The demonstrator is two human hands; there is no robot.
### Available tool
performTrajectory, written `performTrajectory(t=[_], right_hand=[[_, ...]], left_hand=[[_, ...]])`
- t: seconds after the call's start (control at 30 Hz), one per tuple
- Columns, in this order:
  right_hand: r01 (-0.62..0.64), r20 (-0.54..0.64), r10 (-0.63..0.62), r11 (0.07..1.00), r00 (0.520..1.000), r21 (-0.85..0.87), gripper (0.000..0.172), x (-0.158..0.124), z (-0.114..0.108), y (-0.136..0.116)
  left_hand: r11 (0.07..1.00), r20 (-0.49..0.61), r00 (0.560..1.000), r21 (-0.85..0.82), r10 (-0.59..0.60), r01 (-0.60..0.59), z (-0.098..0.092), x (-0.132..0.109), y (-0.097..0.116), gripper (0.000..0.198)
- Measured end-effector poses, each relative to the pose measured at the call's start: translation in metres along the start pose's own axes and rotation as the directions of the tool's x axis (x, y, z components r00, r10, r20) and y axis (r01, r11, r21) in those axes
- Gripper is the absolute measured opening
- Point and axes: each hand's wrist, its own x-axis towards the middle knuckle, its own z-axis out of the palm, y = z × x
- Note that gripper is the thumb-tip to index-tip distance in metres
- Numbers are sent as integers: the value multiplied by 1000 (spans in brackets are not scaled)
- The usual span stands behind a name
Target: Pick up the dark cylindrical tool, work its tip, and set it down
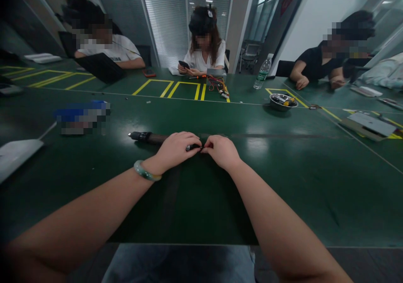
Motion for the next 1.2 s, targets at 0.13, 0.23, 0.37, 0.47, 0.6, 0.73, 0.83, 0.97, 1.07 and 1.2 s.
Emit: performTrajectory(t=[0.13,0.23,0.37,0.47,0.6,0.73,0.83,0.97,1.07,1.2], right_hand=[[0,-21,1,1000,1000,21,7,-2,1,-3],[4,-50,-3,1000,999,30,6,-3,1,-6],[-21,-44,23,999,999,44,11,-2,3,-5],[-81,-45,82,997,996,16,15,-1,5,-3],[-110,-52,109,994,993,-18,17,-1,5,-2],[-113,-40,112,994,993,-5,16,0,4,-3],[-106,-52,106,994,993,-5,15,0,3,-3],[-41,-78,39,999,996,-19,11,-1,2,-6],[33,-92,-37,999,995,-41,9,-3,1,-9],[115,-104,-121,991,987,-65,12,-4,1,-14]], left_hand=[[1000,11,1000,7,0,0,1,1,2,18],[1000,-3,1000,14,-7,7,0,0,4,18],[1000,-11,1000,25,0,0,-2,0,6,16],[1000,-11,1000,20,1,-1,-3,0,6,17],[1000,2,1000,5,-17,17,-2,0,7,19],[999,-31,998,8,-54,54,1,1,8,16],[998,-41,998,11,-55,55,2,2,8,15],[999,-32,999,27,-41,42,2,2,5,16],[998,-17,999,49,-31,32,1,3,3,18],[996,-2,999,82,32,-32,2,3,1,21]])
